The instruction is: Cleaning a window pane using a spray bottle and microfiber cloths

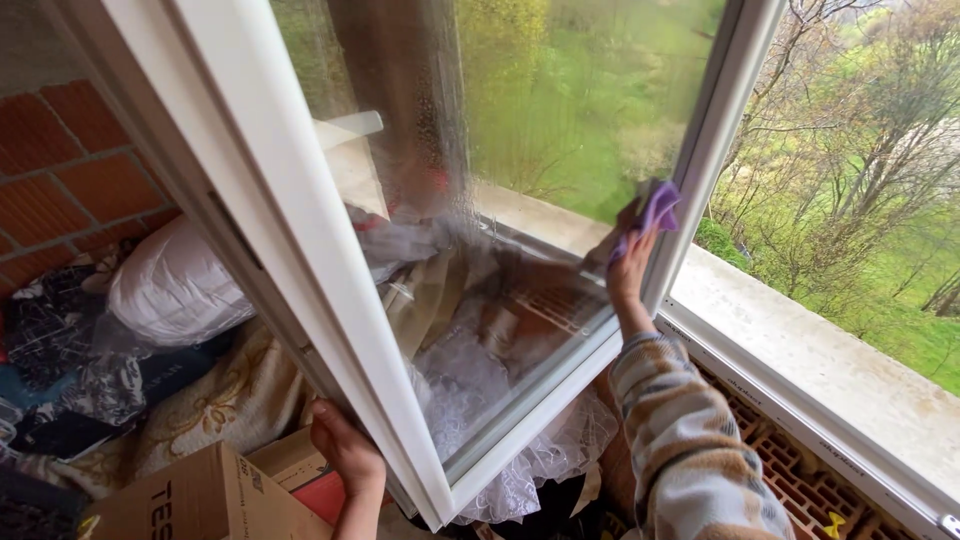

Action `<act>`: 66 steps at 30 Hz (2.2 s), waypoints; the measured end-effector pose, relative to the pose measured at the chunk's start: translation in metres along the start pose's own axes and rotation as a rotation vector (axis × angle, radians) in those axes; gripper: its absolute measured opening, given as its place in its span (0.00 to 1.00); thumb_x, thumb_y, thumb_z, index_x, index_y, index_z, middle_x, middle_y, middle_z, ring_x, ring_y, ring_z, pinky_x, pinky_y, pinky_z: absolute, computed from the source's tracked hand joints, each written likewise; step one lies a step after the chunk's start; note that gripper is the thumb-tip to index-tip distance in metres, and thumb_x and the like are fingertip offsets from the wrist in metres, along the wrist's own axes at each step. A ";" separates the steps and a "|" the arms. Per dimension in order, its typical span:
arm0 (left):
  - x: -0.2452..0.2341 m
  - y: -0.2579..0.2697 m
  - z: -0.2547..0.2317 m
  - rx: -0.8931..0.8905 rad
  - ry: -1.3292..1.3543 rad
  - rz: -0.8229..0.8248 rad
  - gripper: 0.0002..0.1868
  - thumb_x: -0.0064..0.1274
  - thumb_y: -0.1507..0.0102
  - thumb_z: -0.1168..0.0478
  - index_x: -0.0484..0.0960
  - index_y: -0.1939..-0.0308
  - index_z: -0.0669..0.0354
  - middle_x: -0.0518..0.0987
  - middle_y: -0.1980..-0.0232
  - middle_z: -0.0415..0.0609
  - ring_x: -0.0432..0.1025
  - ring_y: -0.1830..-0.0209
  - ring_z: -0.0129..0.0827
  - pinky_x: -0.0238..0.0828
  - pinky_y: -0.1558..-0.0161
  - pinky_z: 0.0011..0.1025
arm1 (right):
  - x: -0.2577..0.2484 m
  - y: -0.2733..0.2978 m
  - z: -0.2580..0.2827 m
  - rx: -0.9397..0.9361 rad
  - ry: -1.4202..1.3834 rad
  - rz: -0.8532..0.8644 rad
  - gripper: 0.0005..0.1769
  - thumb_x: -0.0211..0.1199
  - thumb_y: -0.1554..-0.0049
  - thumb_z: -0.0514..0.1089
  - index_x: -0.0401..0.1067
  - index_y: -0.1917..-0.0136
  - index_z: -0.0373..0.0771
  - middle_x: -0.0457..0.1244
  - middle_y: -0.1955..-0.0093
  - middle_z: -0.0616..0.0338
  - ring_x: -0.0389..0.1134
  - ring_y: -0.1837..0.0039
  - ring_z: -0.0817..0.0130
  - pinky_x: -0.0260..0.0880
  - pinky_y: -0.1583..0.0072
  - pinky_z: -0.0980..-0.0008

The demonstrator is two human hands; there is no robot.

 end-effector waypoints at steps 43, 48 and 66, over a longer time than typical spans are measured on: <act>0.010 -0.003 -0.024 0.095 0.080 0.096 0.36 0.30 0.28 0.36 0.80 0.60 0.65 0.82 0.62 0.55 0.77 0.60 0.44 0.72 0.58 0.42 | 0.125 0.457 0.102 1.469 -0.214 0.036 0.42 0.27 0.37 0.68 0.28 0.16 0.49 0.25 0.12 0.64 0.25 0.13 0.62 0.21 0.18 0.52; 0.014 -0.004 -0.029 0.085 0.074 0.116 0.36 0.29 0.28 0.38 0.80 0.52 0.69 0.82 0.53 0.61 0.76 0.52 0.49 0.71 0.54 0.44 | 0.131 0.448 0.106 1.509 -0.288 0.006 0.41 0.32 0.36 0.67 0.28 0.16 0.56 0.24 0.12 0.63 0.18 0.13 0.68 0.16 0.19 0.60; -0.029 0.000 0.012 -0.013 0.009 -0.057 0.34 0.32 0.26 0.36 0.75 0.65 0.64 0.77 0.66 0.57 0.71 0.65 0.43 0.65 0.63 0.45 | 0.031 0.267 -0.199 1.561 -0.532 -0.512 0.38 0.46 0.40 0.71 0.63 0.28 0.45 0.63 0.32 0.53 0.64 0.31 0.58 0.69 0.32 0.55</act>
Point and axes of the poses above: each hand's wrist, its own y-axis away from the middle knuckle, its own x-axis out of the palm, z = x × y, the point moved 10 cm from there along -y, towards the middle knuckle
